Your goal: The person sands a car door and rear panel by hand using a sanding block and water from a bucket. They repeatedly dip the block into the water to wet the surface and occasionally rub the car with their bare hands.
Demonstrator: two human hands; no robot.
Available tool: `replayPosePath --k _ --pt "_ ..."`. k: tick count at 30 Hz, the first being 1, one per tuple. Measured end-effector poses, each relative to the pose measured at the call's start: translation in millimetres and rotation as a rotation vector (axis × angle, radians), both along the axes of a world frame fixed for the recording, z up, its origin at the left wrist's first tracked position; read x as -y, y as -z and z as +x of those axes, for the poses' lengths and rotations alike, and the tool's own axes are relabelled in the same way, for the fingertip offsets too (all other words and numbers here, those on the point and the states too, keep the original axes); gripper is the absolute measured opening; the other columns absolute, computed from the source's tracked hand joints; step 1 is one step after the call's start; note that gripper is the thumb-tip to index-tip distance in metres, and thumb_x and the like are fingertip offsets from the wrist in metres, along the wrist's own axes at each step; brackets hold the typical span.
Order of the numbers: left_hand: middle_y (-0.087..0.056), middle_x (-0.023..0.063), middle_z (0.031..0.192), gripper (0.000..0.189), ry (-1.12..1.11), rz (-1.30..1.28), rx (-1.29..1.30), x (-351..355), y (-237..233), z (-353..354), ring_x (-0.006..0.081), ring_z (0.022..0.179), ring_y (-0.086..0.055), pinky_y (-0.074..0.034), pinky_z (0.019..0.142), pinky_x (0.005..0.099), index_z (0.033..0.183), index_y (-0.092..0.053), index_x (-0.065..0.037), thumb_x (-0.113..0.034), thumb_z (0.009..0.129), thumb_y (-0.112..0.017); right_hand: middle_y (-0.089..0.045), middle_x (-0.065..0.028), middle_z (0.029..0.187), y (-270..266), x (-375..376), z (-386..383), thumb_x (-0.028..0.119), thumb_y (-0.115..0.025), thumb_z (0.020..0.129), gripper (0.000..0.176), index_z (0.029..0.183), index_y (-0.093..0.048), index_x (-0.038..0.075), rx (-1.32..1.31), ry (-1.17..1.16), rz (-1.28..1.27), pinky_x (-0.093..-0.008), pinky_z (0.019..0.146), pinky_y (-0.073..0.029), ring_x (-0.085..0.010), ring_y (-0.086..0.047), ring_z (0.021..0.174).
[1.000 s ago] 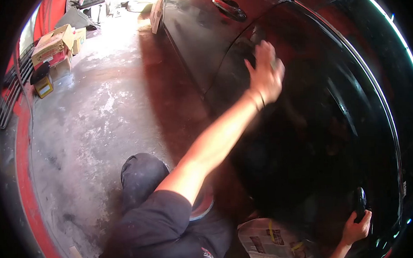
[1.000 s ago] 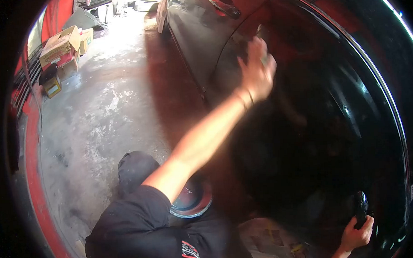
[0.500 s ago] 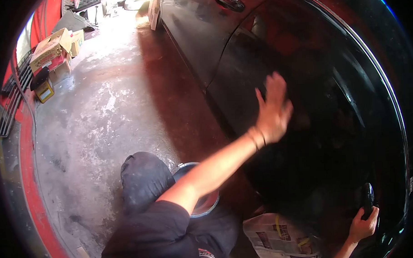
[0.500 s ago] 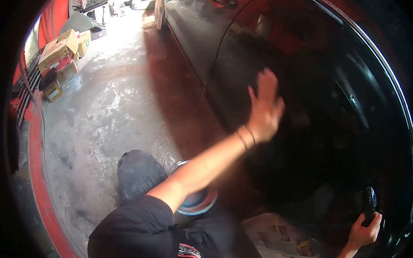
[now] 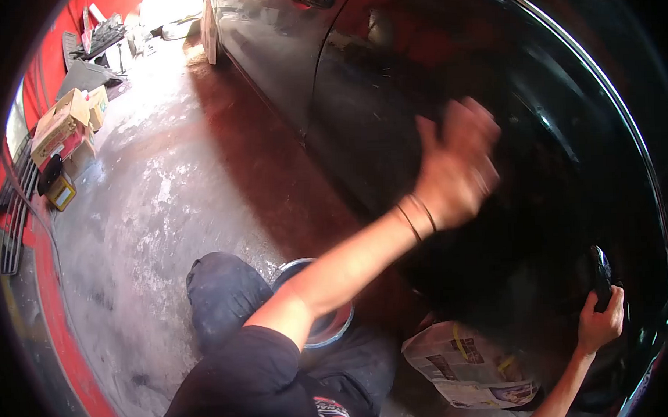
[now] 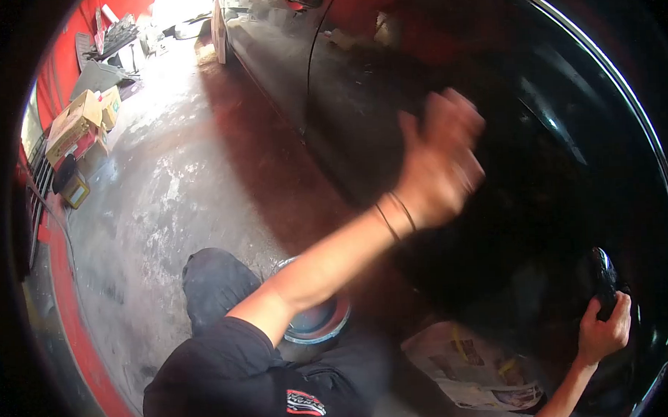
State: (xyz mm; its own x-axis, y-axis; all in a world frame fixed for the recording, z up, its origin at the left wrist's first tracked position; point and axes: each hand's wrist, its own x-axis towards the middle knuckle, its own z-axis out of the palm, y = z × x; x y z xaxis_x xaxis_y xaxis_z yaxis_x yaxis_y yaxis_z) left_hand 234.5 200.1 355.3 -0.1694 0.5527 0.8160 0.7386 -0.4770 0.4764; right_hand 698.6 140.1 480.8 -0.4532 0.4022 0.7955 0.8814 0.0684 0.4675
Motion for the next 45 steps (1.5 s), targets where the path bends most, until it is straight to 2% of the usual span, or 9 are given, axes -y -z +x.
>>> replayPosePath --k 5,9,14,19,25,33,37,41,45 --pt "-0.028 0.0156 0.181 0.076 -0.095 0.161 -0.245 -20.9 5.3 -16.9 0.0387 0.169 -0.02 -0.011 0.128 0.0784 0.17 -0.039 -0.012 -0.04 0.104 -0.064 -0.077 -0.0148 0.113 -1.3 2.2 -16.6 0.018 -0.08 0.086 0.035 0.117 -0.072 0.004 -0.034 -0.028 0.005 -0.0469 0.087 -0.06 -0.039 -0.076 0.1" --pt "-0.028 0.0214 0.179 0.068 -0.297 -0.059 0.626 -100.1 -2.1 -202.6 0.0434 0.167 -0.023 -0.012 0.124 0.0827 0.171 -0.031 -0.005 -0.044 0.116 -0.04 -0.075 -0.0137 0.105 -4.4 4.9 -29.6 0.019 -0.079 0.085 0.03 0.11 -0.071 0.006 -0.006 -0.094 0.074 -0.0472 0.082 -0.06 -0.0388 -0.075 0.092" --pt "-0.023 0.0232 0.182 0.066 -0.276 0.153 0.075 -40.8 -26.3 -58.4 0.0435 0.169 -0.019 -0.007 0.126 0.0814 0.171 -0.035 -0.005 -0.035 0.113 -0.049 -0.075 -0.0138 0.104 -5.8 3.0 -27.5 0.02 -0.079 0.084 0.03 0.109 -0.071 0.006 -0.04 -0.08 0.025 -0.047 0.08 -0.059 -0.0387 -0.075 0.09" --pt "-0.034 0.004 0.182 0.067 0.088 0.285 -0.444 -15.4 -29.2 12.1 0.0256 0.171 -0.021 0.004 0.128 0.0785 0.171 -0.044 -0.019 -0.037 0.108 -0.059 -0.075 -0.0141 0.104 -2.6 3.6 -27.7 0.02 -0.078 0.085 0.031 0.111 -0.07 0.006 -0.045 -0.07 0.036 -0.0472 0.08 -0.059 -0.0386 -0.074 0.09" --pt "-0.027 0.0069 0.184 0.07 -0.259 -0.133 0.593 -103.7 -20.4 -227.3 0.0352 0.17 -0.022 -0.008 0.127 0.0781 0.176 -0.028 -0.014 -0.049 0.115 -0.038 -0.076 -0.0134 0.112 -1.6 5.6 -21.7 0.021 -0.079 0.086 0.035 0.116 -0.072 0.005 -0.05 -0.06 0.025 -0.0468 0.081 -0.059 -0.0383 -0.074 0.092" --pt "-0.018 0.0173 0.185 0.083 0.084 0.179 -0.435 -12.6 -4.6 15.1 0.0392 0.172 -0.012 -0.001 0.128 0.0789 0.177 -0.026 -0.013 -0.032 0.105 -0.065 -0.076 -0.013 0.111 2.5 -0.6 -18.9 0.014 -0.081 0.083 0.035 0.115 -0.071 0.006 -0.052 -0.077 0.059 -0.0453 0.085 -0.06 -0.0363 -0.075 0.096" --pt "-0.018 0.0198 0.184 0.084 -0.283 0.22 -0.147 -67.1 -13.9 -80.0 0.0436 0.171 -0.013 -0.004 0.127 0.0796 0.177 -0.02 -0.011 -0.04 0.11 -0.06 -0.078 -0.0127 0.119 9.4 -10.4 10.8 0.018 -0.084 0.087 0.04 0.124 -0.073 0.005 -0.009 -0.045 0.061 -0.0445 0.088 -0.061 -0.0351 -0.077 0.102" --pt "-0.011 0.0097 0.187 0.079 -0.23 -0.098 0.792 -138.5 9.4 -244.6 0.0298 0.173 -0.006 -0.002 0.129 0.0784 0.177 -0.017 -0.01 -0.06 0.117 -0.025 -0.078 -0.0135 0.133 18.0 -22.8 44.1 0.021 -0.085 0.093 0.045 0.134 -0.074 0.005 0.005 -0.012 0.083 -0.0432 0.097 -0.062 -0.0336 -0.078 0.115" --pt "-0.007 0.0208 0.186 0.079 -0.159 0.005 0.215 -62.4 24.3 -103.2 0.0412 0.172 -0.003 0.001 0.129 0.0747 0.179 -0.01 -0.01 -0.039 0.115 -0.046 -0.077 -0.0132 0.137 19.5 -31.1 55.3 0.022 -0.083 0.096 0.045 0.136 -0.073 0.005 0.021 0.002 0.111 -0.0421 0.101 -0.061 -0.033 -0.076 0.119"
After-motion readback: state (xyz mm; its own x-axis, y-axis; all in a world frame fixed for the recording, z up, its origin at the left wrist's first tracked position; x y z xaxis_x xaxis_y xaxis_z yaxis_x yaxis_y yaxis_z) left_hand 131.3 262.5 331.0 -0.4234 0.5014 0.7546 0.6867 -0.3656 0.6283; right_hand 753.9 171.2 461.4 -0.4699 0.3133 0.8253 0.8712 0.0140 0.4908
